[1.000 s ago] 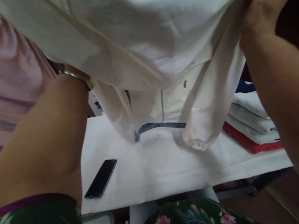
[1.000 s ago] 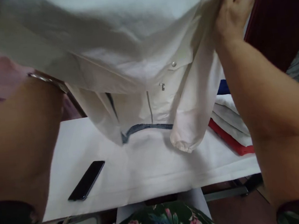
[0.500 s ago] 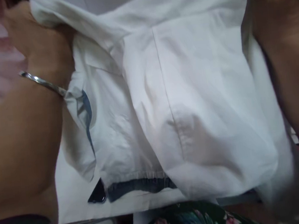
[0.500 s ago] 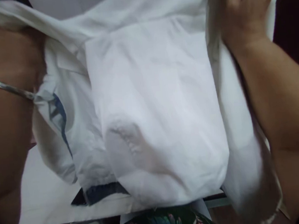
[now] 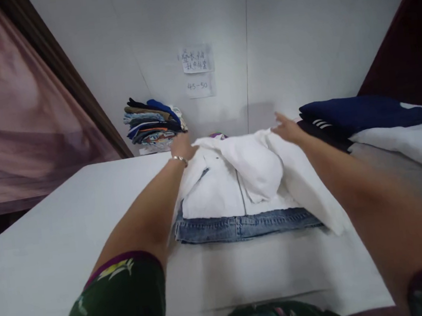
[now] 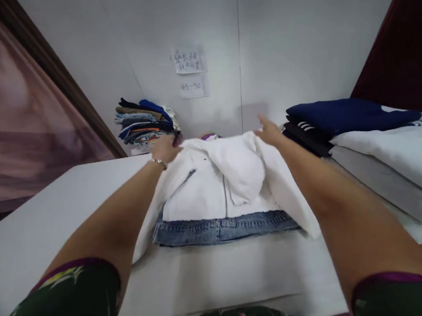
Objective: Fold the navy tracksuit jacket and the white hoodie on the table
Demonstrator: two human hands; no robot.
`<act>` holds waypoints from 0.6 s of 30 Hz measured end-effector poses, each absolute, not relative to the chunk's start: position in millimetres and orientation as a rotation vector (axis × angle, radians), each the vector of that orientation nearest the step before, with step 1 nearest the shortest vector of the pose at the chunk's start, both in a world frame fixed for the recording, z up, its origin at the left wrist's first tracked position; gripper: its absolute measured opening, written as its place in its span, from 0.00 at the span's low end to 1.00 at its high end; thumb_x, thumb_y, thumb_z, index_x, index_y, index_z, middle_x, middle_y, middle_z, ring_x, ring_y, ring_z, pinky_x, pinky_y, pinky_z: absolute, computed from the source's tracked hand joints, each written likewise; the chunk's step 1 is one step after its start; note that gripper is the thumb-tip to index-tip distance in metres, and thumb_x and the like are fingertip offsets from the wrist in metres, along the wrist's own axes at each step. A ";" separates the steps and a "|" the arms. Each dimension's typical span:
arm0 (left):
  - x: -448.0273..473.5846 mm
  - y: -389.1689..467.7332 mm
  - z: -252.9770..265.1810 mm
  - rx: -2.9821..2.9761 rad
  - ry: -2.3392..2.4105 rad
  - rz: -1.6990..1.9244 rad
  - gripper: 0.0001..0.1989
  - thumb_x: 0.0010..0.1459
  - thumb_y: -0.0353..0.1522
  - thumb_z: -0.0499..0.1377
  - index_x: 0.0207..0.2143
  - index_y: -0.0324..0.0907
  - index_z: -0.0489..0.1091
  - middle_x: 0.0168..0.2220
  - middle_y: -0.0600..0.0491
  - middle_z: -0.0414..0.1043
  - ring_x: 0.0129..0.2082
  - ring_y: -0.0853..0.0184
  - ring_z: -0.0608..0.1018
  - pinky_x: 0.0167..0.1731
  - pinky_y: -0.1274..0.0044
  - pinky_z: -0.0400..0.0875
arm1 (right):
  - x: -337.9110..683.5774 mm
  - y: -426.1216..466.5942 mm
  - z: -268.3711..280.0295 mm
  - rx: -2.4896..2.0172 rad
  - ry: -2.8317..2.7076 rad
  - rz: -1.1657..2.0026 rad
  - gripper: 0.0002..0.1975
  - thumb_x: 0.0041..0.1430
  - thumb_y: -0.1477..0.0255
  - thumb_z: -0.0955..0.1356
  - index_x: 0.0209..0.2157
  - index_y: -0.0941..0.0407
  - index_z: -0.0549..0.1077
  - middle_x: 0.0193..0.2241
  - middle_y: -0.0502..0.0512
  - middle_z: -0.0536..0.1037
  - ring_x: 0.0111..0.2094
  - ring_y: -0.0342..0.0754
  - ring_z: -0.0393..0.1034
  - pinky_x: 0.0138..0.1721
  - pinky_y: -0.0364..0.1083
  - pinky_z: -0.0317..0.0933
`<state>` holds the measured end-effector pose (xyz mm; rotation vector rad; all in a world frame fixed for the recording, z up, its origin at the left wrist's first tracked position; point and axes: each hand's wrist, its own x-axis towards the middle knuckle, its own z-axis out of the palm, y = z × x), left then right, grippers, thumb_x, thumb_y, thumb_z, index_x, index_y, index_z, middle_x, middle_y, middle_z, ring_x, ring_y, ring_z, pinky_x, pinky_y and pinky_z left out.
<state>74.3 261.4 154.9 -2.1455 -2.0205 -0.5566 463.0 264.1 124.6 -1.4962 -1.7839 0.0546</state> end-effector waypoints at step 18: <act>8.6 50.9 -1.8 -2.678 -1.622 -0.368 0.22 0.56 0.32 0.57 0.54 0.44 0.66 0.57 0.47 0.66 0.57 0.57 0.66 0.57 0.62 0.60 | 506.3 3.0 -44.0 -1.519 -2.317 0.312 0.29 0.60 0.59 0.64 0.61 0.51 0.62 0.63 0.56 0.60 0.63 0.57 0.53 0.62 0.59 0.52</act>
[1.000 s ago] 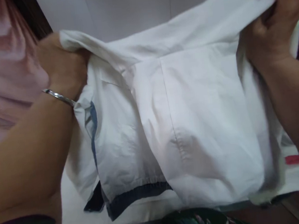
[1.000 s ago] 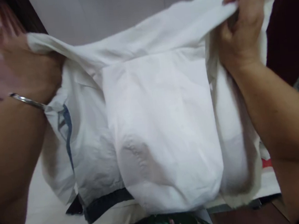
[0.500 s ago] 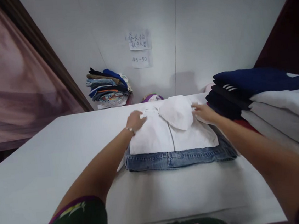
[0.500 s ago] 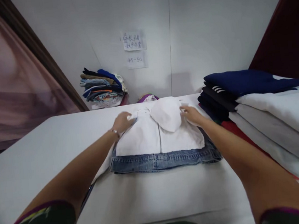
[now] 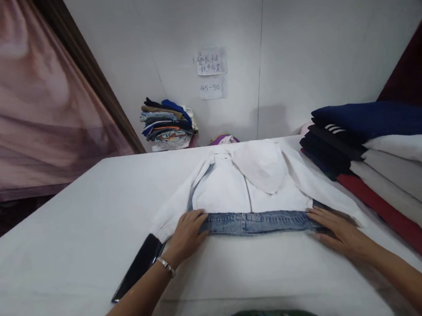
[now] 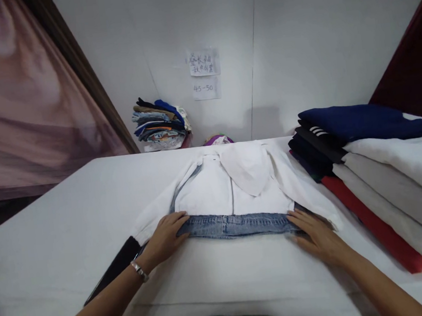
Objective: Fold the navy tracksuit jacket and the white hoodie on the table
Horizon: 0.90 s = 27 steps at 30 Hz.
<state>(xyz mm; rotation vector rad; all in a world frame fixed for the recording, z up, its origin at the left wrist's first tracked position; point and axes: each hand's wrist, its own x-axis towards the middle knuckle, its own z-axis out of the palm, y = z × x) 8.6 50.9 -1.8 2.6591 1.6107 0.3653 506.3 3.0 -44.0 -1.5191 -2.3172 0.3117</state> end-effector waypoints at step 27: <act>6.3 76.0 17.2 2.888 1.503 -0.300 0.39 0.48 0.17 0.52 0.63 0.45 0.53 0.66 0.43 0.51 0.65 0.57 0.55 0.55 0.64 0.61 | 494.5 47.8 3.6 -1.492 -2.146 0.478 0.16 0.55 0.72 0.61 0.43 0.52 0.75 0.42 0.54 0.79 0.48 0.57 0.70 0.53 0.57 0.62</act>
